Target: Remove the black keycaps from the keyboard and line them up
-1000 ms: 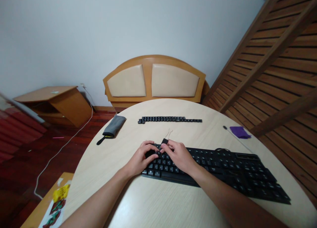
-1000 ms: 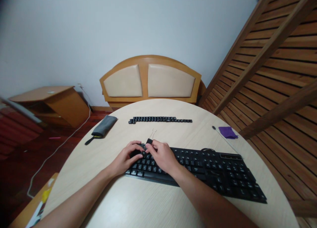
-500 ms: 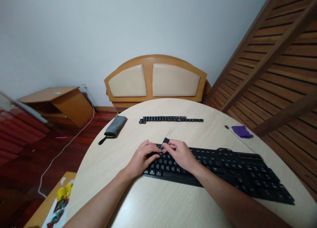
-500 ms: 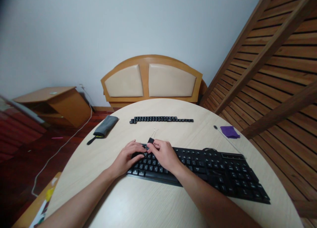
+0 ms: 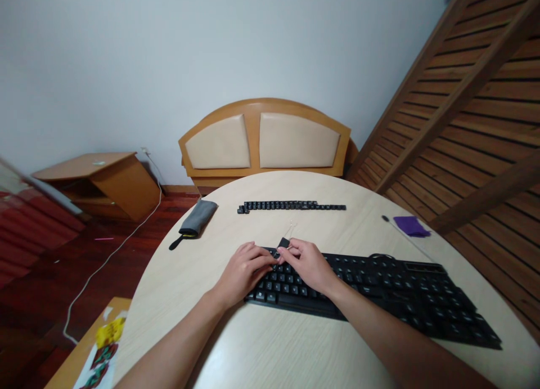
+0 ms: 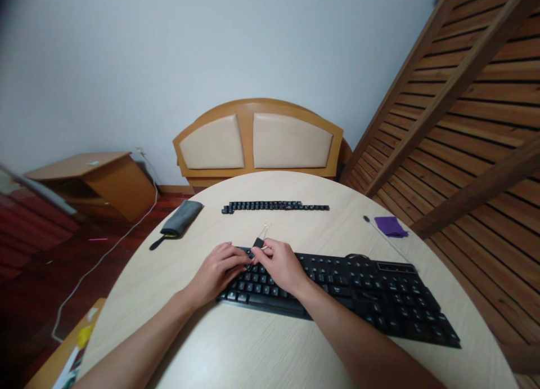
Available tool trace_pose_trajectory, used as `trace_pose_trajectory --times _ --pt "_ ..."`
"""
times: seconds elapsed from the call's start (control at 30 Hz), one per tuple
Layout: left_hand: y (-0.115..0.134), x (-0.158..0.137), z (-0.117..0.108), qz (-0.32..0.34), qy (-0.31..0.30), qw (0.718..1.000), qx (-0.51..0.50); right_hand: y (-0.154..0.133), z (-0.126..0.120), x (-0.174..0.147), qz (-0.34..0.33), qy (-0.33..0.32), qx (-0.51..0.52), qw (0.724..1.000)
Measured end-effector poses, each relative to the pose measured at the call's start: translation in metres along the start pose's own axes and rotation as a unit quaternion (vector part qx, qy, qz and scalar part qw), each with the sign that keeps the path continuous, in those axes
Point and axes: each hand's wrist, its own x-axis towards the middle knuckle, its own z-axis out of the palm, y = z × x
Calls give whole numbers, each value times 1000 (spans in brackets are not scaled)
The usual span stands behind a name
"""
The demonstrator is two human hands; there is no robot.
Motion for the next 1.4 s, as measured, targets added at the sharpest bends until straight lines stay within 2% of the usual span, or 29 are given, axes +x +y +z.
trace_pose_trajectory --times 0.37,0.83,0.93,1.03,1.13,1.2,1.3,1.4 --pt "-1 2 -2 33 -14 999 7 2 1 1 11 7 -22 1000" --pt "-2 1 0 55 8 998 3 4 1 1 6 11 -25 1000" --pt "-1 0 2 37 31 998 -34 2 1 1 11 9 -14 1000" --pt "-5 0 3 -26 86 992 -92 1 1 1 17 10 -5 1000" --pt "-16 5 1 -95 149 980 -91 1 1 1 16 10 -3 1000" --pt "-28 13 -2 -125 166 977 -51 2 1 1 15 12 -1 1000" --pt "-56 31 -8 -131 162 977 40 3 2 0 16 12 -1 1000" --pt "-88 49 -11 -100 142 974 146 1 2 0 18 9 -8 1000"
